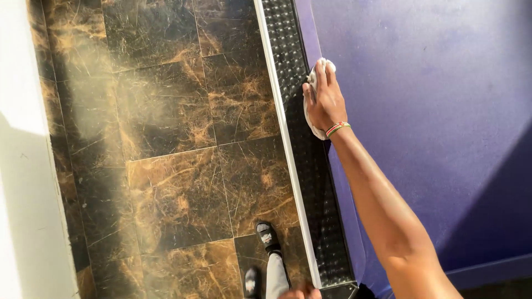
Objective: Cleaning the felt surface and side rails of a pool table using a damp cloth and soapy water.
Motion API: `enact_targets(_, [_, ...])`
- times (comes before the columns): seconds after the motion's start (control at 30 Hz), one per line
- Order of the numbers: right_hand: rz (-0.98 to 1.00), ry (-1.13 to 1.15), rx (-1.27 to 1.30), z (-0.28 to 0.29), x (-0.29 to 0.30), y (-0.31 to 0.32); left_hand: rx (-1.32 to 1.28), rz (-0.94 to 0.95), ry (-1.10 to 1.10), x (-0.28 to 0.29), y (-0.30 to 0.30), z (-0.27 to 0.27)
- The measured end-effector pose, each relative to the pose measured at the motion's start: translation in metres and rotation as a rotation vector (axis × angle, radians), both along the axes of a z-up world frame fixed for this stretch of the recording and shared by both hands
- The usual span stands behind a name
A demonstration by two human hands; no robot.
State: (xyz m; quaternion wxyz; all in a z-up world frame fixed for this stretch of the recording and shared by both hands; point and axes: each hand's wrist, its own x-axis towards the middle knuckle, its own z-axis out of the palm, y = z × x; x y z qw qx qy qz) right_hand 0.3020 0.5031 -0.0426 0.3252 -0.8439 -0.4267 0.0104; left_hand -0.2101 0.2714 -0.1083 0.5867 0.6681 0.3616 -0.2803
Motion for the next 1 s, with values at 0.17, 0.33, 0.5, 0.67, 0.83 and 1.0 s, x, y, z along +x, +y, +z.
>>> enact_targets(0.17, [0.016, 0.032, -0.025, 0.067, -0.108, -0.091, 0.118, 0.28, -0.028, 0.118, 0.184, 0.116])
enact_targets(0.33, [-0.159, 0.249, -0.262, 0.08, -0.27, -0.269, 0.325, 0.489, -0.307, 0.231, 0.312, 0.12])
enact_targets(0.5, [-0.176, 0.092, -0.41, 0.064, -0.269, -0.259, 0.297, 0.404, -0.369, 0.372, 0.387, 0.113])
enact_targets(0.67, [-0.037, 0.113, -0.32, 0.075, -0.132, -0.104, 0.404, 0.417, -0.276, 0.428, 0.39, 0.091])
enact_targets(0.83, [-0.173, 0.179, -0.226, 0.056, -0.005, 0.044, 0.733, 0.458, -0.521, 0.437, 0.395, 0.078])
enact_targets(1.0, [-0.301, 0.055, -0.102, 0.026, 0.024, 0.087, 0.935, 0.375, -0.669, 0.439, 0.415, 0.033])
